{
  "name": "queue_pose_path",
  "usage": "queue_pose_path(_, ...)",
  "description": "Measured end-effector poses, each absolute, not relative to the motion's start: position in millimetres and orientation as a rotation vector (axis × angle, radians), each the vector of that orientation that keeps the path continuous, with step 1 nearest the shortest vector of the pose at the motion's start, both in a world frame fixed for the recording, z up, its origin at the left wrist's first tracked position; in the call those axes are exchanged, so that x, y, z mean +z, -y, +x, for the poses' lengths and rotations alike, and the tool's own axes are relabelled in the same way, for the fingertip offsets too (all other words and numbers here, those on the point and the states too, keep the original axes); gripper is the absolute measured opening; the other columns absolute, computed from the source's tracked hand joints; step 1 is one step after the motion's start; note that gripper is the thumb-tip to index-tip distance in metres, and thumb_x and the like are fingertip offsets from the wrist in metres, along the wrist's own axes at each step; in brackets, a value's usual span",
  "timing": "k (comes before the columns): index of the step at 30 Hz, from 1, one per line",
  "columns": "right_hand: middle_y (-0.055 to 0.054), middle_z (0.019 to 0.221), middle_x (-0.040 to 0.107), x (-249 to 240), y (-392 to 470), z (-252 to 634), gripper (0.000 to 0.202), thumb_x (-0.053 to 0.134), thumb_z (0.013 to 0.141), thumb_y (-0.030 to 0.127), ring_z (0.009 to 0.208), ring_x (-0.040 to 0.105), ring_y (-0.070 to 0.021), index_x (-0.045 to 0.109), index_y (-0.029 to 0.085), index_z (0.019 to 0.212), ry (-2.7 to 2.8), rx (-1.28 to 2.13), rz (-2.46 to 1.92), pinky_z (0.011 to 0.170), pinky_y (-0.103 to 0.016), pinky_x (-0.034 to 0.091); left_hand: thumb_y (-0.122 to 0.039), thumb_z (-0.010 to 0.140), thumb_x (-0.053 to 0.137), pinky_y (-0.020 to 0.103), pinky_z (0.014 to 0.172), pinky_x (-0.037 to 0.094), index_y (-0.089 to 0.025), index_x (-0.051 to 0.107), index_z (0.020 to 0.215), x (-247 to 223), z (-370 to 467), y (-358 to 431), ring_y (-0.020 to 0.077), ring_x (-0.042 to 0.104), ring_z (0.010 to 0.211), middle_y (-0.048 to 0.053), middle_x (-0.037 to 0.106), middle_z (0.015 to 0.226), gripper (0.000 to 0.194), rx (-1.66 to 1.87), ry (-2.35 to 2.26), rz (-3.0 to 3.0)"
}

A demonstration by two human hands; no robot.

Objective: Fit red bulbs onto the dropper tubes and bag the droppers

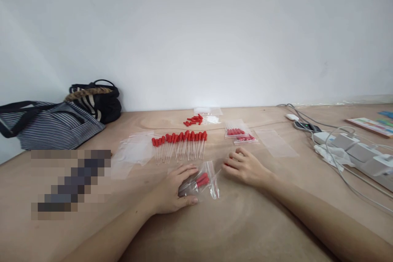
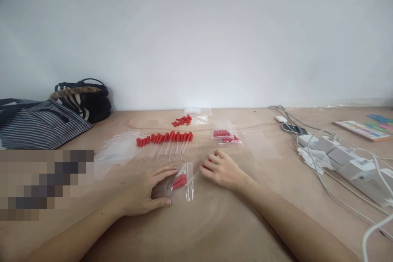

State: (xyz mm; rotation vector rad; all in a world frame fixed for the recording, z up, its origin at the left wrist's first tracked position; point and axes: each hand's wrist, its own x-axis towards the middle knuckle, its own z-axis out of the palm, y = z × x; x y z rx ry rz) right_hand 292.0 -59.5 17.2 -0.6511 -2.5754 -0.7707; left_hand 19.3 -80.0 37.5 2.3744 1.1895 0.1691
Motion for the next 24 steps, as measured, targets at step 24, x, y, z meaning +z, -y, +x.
queue_pose_path(24, 0.006, 0.052, 0.049, 2.7, 75.6, 232.1, 0.014, 0.062, 0.066, 0.016, 0.047, 0.043, -0.0065, 0.048, 0.017, 0.064, 1.887, 1.032, -1.148, 0.045, -0.018, 0.033, -0.046, 0.069, 0.061, 0.045, 0.101, 0.029, -0.022, 0.038, 0.128, 34.9, 19.8, 81.2, 0.0281, 0.032, 0.125, 0.009, 0.036, 0.136, 0.067, 0.215, -1.198, 2.402)
